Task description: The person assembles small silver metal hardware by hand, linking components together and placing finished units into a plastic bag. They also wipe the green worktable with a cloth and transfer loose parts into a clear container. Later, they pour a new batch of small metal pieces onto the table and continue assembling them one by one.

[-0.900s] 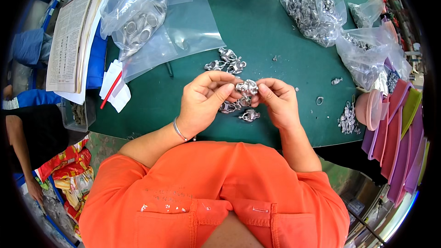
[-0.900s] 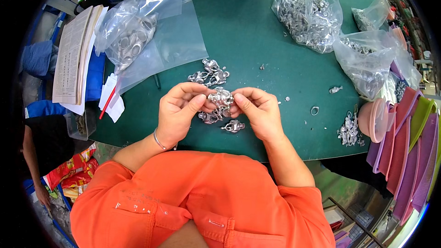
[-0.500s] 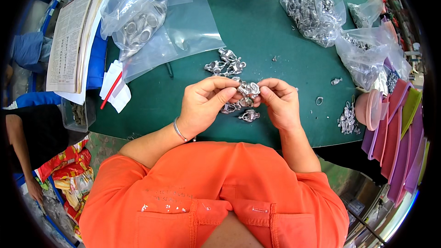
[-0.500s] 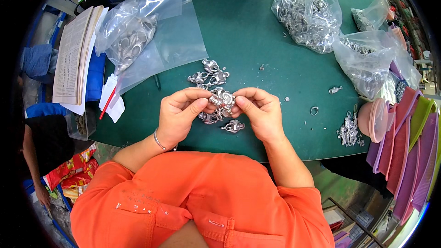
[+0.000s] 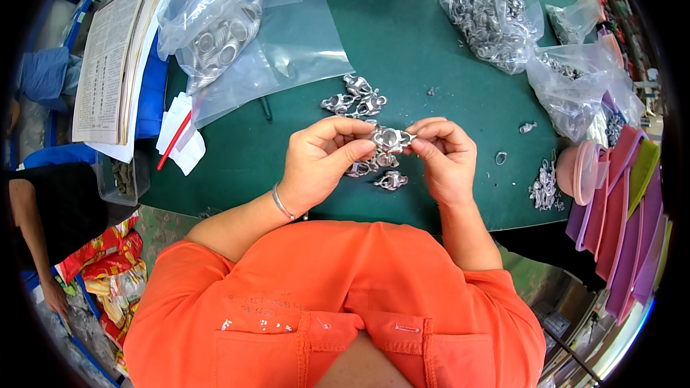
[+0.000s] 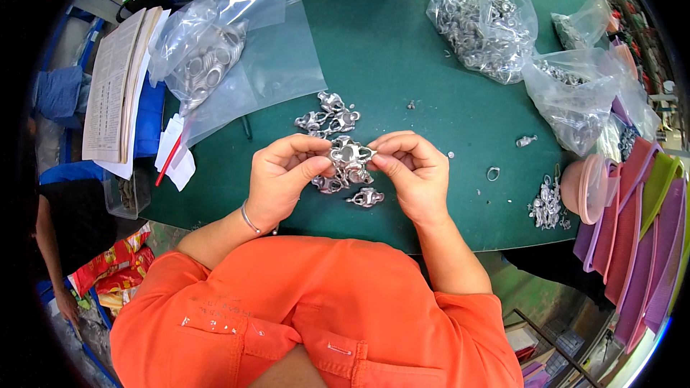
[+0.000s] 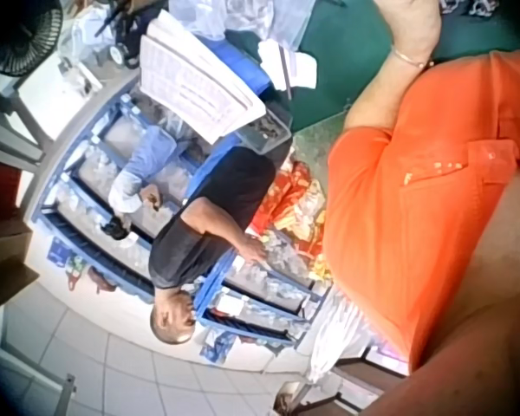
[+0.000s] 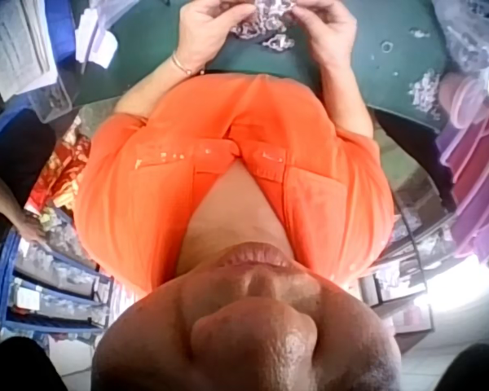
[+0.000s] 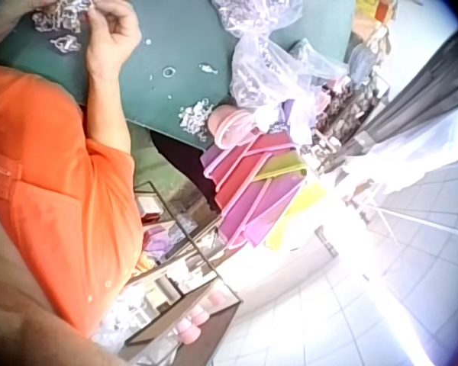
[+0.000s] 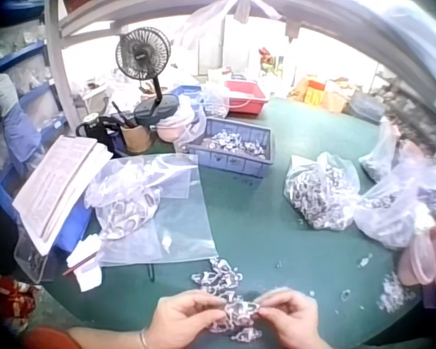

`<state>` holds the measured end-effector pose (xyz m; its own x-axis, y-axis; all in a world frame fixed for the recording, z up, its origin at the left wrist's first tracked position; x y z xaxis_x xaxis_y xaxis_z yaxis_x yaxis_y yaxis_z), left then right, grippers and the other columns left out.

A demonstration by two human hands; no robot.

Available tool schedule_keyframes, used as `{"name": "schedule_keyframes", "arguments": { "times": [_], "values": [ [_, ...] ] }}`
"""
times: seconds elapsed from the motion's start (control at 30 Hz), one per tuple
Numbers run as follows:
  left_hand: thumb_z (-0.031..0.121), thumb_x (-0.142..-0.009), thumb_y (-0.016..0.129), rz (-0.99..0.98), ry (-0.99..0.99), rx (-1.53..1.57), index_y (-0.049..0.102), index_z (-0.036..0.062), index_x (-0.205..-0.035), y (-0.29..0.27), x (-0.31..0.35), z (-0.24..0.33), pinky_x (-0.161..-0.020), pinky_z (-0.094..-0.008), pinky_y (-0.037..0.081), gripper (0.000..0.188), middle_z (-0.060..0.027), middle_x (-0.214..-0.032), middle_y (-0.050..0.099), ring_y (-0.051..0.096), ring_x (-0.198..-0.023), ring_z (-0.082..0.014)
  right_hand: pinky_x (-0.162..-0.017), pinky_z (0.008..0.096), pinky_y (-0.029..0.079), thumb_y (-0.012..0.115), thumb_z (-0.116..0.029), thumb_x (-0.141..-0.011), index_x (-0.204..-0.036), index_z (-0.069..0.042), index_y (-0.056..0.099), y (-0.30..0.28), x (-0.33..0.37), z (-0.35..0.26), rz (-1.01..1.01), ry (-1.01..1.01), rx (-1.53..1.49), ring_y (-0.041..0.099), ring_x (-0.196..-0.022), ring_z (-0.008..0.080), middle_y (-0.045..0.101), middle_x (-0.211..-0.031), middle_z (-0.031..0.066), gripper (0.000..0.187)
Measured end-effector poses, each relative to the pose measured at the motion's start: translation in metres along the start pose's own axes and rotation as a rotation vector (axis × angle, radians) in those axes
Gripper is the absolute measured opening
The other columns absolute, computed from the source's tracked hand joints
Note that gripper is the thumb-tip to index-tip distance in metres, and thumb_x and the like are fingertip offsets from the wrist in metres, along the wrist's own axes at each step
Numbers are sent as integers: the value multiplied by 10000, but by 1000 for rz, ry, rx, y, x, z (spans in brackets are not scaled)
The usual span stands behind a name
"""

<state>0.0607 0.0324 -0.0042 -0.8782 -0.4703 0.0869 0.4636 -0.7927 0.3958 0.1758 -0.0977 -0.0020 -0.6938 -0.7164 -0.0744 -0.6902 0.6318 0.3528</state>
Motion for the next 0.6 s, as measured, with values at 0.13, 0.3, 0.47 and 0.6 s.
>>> {"name": "schedule_keyframes", "arguments": {
  "times": [0.13,0.3,0.47,0.6],
  "values": [
    [-35,-822,603,8,17,34,593,-50,-993,-1,0,0,-713,-267,529,171,-113,-902,632,630,-781,-161,-727,272,528,589,114,-786,-914,37,551,-1,0,0,22,8,-32,611,-808,168,606,-937,149,153],
    [-38,-826,596,1,39,0,590,-49,-997,-1,-1,0,-716,-269,529,172,-114,-917,630,630,-791,-161,-744,264,517,597,120,-778,-931,29,541,-1,1,0,43,9,-24,608,-827,162,610,-939,143,187],
    [-42,-824,594,-12,-7,19,596,-49,-985,0,-2,-2,-732,-273,528,161,-112,-934,622,629,-811,-165,-761,253,503,607,122,-769,-942,18,536,-2,2,-2,60,-8,-35,604,-845,154,615,-944,135,214],
    [-47,-817,598,-9,-28,56,602,-51,-968,0,-2,-6,-743,-283,528,152,-117,-951,606,627,-823,-177,-760,253,503,608,120,-769,-960,21,553,-1,1,-4,55,-13,-20,600,-853,156,614,-941,134,222]
  ]
}}
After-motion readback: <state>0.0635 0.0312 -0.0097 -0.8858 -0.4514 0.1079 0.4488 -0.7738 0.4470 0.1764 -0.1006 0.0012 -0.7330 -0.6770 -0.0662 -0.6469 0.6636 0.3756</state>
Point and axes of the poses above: each hand's wrist, its own x-axis away from the middle knuckle, its own y-axis out of the palm, z = x × y, the point moved 7 cm from there along -x, towards the middle knuckle
